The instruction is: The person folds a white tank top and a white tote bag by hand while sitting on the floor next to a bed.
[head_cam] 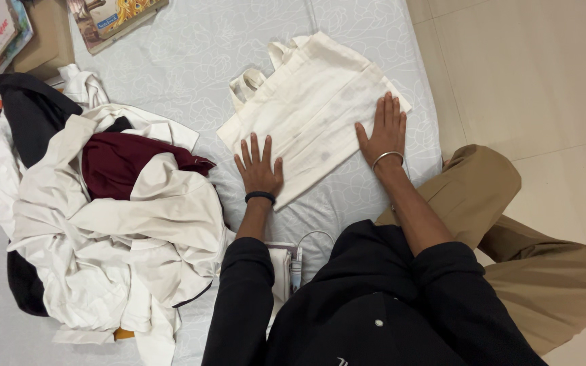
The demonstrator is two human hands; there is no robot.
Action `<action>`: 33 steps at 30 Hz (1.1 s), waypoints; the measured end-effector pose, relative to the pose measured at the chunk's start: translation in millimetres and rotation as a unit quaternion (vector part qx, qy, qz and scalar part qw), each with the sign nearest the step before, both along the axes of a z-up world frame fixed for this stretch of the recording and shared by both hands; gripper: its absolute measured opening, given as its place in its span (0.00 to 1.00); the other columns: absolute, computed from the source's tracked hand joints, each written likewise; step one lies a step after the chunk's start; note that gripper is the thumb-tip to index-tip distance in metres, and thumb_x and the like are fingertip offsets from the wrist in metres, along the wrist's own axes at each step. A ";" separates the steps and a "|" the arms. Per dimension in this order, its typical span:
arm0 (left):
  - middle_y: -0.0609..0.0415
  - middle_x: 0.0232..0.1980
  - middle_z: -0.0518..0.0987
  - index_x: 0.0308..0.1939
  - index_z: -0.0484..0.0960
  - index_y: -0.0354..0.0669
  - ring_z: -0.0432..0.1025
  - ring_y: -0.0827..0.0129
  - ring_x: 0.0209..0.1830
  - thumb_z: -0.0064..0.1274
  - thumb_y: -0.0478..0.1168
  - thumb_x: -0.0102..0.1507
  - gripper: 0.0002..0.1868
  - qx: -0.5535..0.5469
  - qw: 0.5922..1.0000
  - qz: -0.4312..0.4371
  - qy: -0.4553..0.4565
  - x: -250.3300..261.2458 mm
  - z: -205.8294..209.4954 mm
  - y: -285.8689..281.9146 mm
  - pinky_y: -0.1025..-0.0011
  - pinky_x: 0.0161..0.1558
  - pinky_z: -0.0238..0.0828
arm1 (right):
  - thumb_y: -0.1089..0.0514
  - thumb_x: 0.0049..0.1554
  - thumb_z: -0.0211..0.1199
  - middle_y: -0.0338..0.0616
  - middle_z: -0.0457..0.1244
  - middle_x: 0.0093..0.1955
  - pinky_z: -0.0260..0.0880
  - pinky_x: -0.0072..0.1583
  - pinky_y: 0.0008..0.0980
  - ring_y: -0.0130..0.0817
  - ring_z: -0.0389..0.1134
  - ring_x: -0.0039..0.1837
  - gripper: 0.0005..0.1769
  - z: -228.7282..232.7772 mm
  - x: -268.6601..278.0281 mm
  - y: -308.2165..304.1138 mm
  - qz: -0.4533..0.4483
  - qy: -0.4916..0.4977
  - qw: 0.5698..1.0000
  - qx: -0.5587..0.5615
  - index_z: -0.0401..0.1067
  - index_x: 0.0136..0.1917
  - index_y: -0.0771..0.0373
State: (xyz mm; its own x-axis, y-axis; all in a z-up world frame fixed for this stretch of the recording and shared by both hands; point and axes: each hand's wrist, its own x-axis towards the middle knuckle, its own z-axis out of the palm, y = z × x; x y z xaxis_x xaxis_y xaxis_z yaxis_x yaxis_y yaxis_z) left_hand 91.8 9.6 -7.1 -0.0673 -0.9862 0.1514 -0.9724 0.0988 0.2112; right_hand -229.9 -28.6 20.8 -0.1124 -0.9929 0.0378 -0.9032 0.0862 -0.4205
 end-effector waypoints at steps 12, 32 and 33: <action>0.48 0.85 0.45 0.80 0.58 0.61 0.38 0.46 0.85 0.43 0.57 0.69 0.35 0.006 1.000 -0.001 -0.008 0.4 6.0 -0.5 0.34 0.76 0.32 | 0.40 0.66 0.58 0.59 0.36 0.87 0.33 0.81 0.56 0.53 0.34 0.87 0.48 -4.1 -9.8 1.5 -0.026 -0.011 0.999 -0.029 0.44 0.82 0.74; 0.51 0.51 0.75 0.28 0.82 0.45 0.67 0.54 0.55 0.69 0.43 0.44 0.13 0.101 0.989 -0.096 0.052 -30.7 78.7 54.7 0.57 0.58 0.61 | 0.53 0.63 0.65 0.45 0.64 0.53 0.61 0.64 0.47 0.44 0.62 0.59 0.29 -7.0 -38.8 2.5 -0.180 -0.123 0.965 -0.143 0.64 0.73 0.67; 0.52 0.51 0.75 0.29 0.82 0.45 0.69 0.55 0.53 0.66 0.40 0.46 0.10 0.089 0.990 -0.099 0.052 -28.8 71.4 56.6 0.57 0.55 0.63 | 0.53 0.63 0.65 0.45 0.64 0.53 0.61 0.64 0.47 0.44 0.62 0.59 0.29 -8.0 -39.9 2.3 -0.181 -0.123 0.965 -0.144 0.64 0.73 0.67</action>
